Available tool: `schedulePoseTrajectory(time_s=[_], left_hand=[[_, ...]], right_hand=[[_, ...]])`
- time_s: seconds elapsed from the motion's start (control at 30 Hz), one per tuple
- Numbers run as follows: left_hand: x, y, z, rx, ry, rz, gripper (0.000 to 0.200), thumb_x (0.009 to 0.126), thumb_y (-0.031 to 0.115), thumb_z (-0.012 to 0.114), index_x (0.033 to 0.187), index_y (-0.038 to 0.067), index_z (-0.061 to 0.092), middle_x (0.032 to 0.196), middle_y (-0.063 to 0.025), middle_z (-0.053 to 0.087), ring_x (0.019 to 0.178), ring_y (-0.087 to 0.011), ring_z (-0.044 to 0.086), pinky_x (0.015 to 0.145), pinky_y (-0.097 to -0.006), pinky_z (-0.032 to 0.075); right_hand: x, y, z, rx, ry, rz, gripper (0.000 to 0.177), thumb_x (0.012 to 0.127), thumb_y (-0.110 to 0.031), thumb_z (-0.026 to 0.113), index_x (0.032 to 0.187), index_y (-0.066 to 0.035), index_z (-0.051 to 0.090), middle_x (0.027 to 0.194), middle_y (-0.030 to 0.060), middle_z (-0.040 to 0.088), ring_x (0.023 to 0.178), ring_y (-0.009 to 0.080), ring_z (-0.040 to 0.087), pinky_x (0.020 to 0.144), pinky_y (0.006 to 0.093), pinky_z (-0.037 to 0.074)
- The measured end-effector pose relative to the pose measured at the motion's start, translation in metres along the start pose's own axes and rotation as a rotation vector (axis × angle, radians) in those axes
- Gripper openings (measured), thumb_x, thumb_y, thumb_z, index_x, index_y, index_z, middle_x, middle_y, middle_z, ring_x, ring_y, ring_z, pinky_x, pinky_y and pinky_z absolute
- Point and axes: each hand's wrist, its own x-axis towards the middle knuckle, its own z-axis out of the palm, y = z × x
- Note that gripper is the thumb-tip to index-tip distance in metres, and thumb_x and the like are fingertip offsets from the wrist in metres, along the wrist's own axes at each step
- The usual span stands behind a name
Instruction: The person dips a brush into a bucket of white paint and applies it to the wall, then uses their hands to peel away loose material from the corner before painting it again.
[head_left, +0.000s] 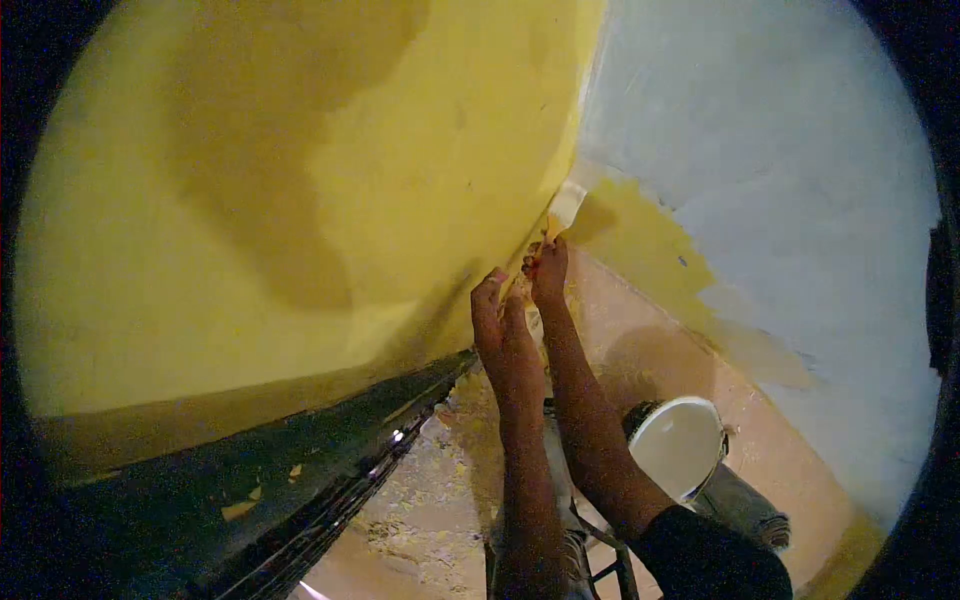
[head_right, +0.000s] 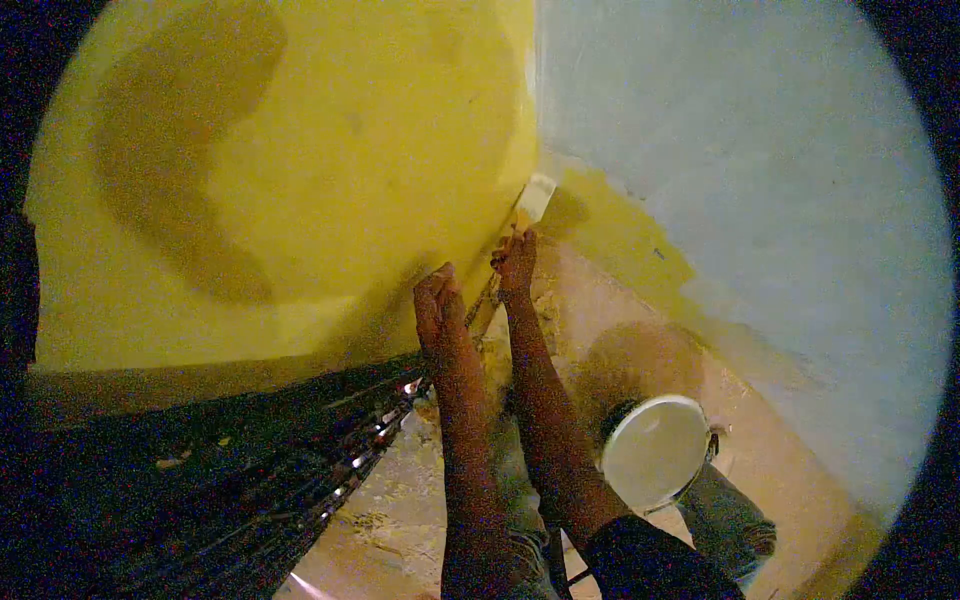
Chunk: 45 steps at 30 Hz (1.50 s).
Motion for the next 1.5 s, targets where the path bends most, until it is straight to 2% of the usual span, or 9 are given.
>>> schedulePoseTrajectory(time_s=[0.17, 0.23, 0.4, 0.53, 0.7, 1.0, 1.23, 1.37, 1.5], left_hand=[[-0.001, -0.008, 0.005, -0.066, -0.021, 0.052, 0.025, 0.094, 0.014, 0.05, 0.115, -0.001, 0.051, 0.119, -0.0127, 0.052, 0.114, -0.0227, 0.049, 0.1, -0.0345, 0.038], [-0.001, -0.013, 0.007, -0.072, 0.001, -0.059, 0.025, 0.094, 0.013, 0.049, 0.115, -0.001, 0.051, 0.121, -0.0129, 0.051, 0.115, -0.023, 0.048, 0.1, -0.0351, 0.037], [-0.003, 0.003, 0.004, 0.013, -0.015, -0.07, 0.027, 0.093, 0.012, 0.048, 0.118, 0.0, 0.049, 0.122, -0.0134, 0.05, 0.118, -0.0234, 0.045, 0.101, -0.0354, 0.036], [-0.002, -0.005, 0.006, -0.007, 0.024, -0.1, 0.03, 0.093, 0.014, 0.048, 0.12, 0.001, 0.047, 0.124, -0.0132, 0.049, 0.12, -0.0234, 0.044, 0.103, -0.0357, 0.034], [-0.005, 0.002, 0.009, -0.035, 0.005, -0.131, 0.031, 0.094, 0.018, 0.049, 0.12, 0.0, 0.047, 0.124, -0.013, 0.049, 0.121, -0.0236, 0.043, 0.105, -0.0363, 0.031], [-0.005, -0.001, 0.011, 0.002, -0.034, -0.141, 0.031, 0.094, 0.019, 0.051, 0.118, 0.0, 0.048, 0.124, -0.0131, 0.049, 0.12, -0.024, 0.043, 0.106, -0.0367, 0.03], [-0.006, 0.0, 0.013, 0.015, -0.063, -0.156, 0.033, 0.093, 0.02, 0.051, 0.119, 0.0, 0.048, 0.126, -0.0144, 0.048, 0.122, -0.0251, 0.042, 0.107, -0.0382, 0.029], [-0.005, 0.001, 0.014, -0.038, -0.046, -0.184, 0.035, 0.093, 0.022, 0.051, 0.121, 0.0, 0.047, 0.127, -0.0149, 0.047, 0.123, -0.0253, 0.042, 0.107, -0.0381, 0.029], [-0.006, -0.004, 0.012, -0.042, -0.065, -0.16, 0.036, 0.093, 0.022, 0.051, 0.121, 0.0, 0.046, 0.128, -0.0152, 0.046, 0.124, -0.025, 0.041, 0.107, -0.0372, 0.029]], right_hand=[[0.007, 0.02, -0.034, 0.177, 0.034, 0.291, 0.019, 0.097, -0.032, 0.047, 0.101, -0.015, 0.053, 0.068, 0.0017, 0.054, 0.053, 0.0159, 0.051, 0.042, 0.0275, 0.038], [-0.009, -0.024, 0.012, -0.127, 0.042, 0.105, 0.017, 0.097, -0.031, 0.048, 0.102, -0.015, 0.053, 0.069, 0.0014, 0.053, 0.052, 0.014, 0.049, 0.043, 0.0269, 0.038], [-0.063, -0.148, 0.145, -0.091, -0.046, -0.042, 0.018, 0.098, -0.026, 0.046, 0.106, -0.01, 0.051, 0.068, 0.0, 0.048, 0.048, 0.0081, 0.04, 0.041, 0.023, 0.033], [-0.103, -0.168, 0.175, -0.281, -0.037, -0.15, 0.023, 0.099, -0.027, 0.044, 0.111, -0.007, 0.05, 0.067, -0.0013, 0.044, 0.046, 0.0038, 0.034, 0.042, 0.0193, 0.029], [-0.032, -0.074, 0.091, -0.275, 0.066, -0.309, 0.023, 0.1, -0.032, 0.042, 0.104, -0.011, 0.049, 0.066, -0.001, 0.045, 0.045, 0.0066, 0.037, 0.041, 0.0218, 0.03], [0.036, 0.063, -0.07, 0.425, 0.104, 0.36, 0.038, 0.094, -0.047, 0.042, 0.108, -0.013, 0.051, 0.067, 0.0025, 0.053, 0.047, 0.0158, 0.048, 0.041, 0.0279, 0.039], [-0.059, -0.121, 0.097, -0.205, 0.126, -0.117, 0.018, 0.098, -0.026, 0.047, 0.105, -0.01, 0.052, 0.069, -0.0008, 0.05, 0.05, 0.0077, 0.043, 0.042, 0.0219, 0.034], [-0.082, -0.119, 0.113, -0.174, 0.175, -0.172, 0.023, 0.1, -0.03, 0.044, 0.106, -0.009, 0.051, 0.069, -0.0014, 0.048, 0.051, 0.0057, 0.041, 0.043, 0.0206, 0.033], [-0.012, -0.039, 0.034, -0.277, 0.158, -0.329, 0.022, 0.1, -0.027, 0.044, 0.111, -0.009, 0.049, 0.07, -0.0009, 0.049, 0.051, 0.0062, 0.043, 0.041, 0.0214, 0.033]])
